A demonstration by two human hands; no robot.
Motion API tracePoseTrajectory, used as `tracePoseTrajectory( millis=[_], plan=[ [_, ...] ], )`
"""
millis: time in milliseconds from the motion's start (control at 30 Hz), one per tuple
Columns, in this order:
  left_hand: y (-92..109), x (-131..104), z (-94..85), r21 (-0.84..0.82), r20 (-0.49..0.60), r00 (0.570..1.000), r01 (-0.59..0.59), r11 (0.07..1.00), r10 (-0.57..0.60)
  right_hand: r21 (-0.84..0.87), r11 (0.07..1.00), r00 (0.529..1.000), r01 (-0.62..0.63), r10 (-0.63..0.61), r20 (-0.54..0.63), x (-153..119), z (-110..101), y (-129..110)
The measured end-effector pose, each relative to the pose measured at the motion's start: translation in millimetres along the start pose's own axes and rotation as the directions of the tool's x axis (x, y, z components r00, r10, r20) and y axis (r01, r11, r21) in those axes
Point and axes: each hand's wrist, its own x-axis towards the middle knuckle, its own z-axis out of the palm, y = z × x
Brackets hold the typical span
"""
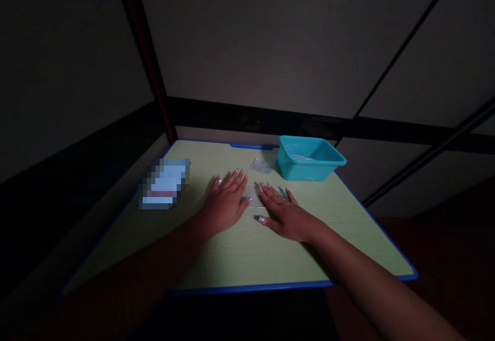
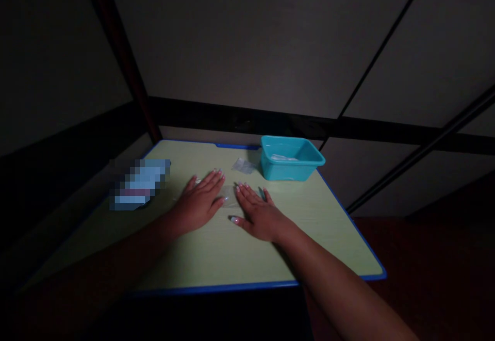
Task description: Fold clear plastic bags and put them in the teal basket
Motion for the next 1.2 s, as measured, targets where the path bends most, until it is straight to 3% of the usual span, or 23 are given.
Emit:
tracePoseTrajectory(
  millis=[167,267,400,600,700,800,867,967,1067,1200],
  plan=[
    [0,9,9.6,-0.025,0.006,1.000,-0.017,1.000,0.017,0.025,0.998,0.998,0.065,-0.065,-0.003,6,4,-13],
    [-2,10,13.9,-0.043,0.105,0.994,-0.027,0.999,0.031,0.047,0.995,0.996,0.088,-0.089,0.020,6,4,-19],
    [-5,11,16.4,-0.017,0.174,0.984,-0.034,0.999,0.036,0.071,0.997,0.999,0.014,-0.017,0.051,3,-3,-17],
    [-5,11,15.5,0.059,0.179,0.984,-0.009,0.998,-0.001,0.062,0.984,0.974,-0.167,0.155,0.165,-5,-21,5],
    [-3,12,13.8,0.068,0.137,0.990,-0.035,0.997,0.025,0.084,0.981,0.983,-0.177,0.172,0.067,-3,-18,15],
    [-1,13,13.4,0.063,0.035,0.995,-0.100,0.993,0.098,0.102,0.990,0.991,-0.094,0.102,-0.086,4,-7,16],
    [0,15,15.0,0.049,-0.003,0.992,-0.129,0.990,0.129,0.103,0.994,0.991,-0.038,0.051,-0.128,10,0,14],
    [0,15,18.9,0.017,0.063,0.990,-0.126,0.992,0.125,0.101,0.995,0.991,-0.005,0.019,-0.136,18,7,11],
    [-2,14,20.5,-0.012,0.165,0.983,-0.085,0.996,0.086,0.103,0.994,0.994,-0.029,0.040,-0.106,21,8,10],
    [-8,14,18.5,-0.022,0.219,0.975,-0.029,0.999,0.033,0.117,0.991,0.994,-0.071,0.079,-0.073,22,6,13]
  ],
)
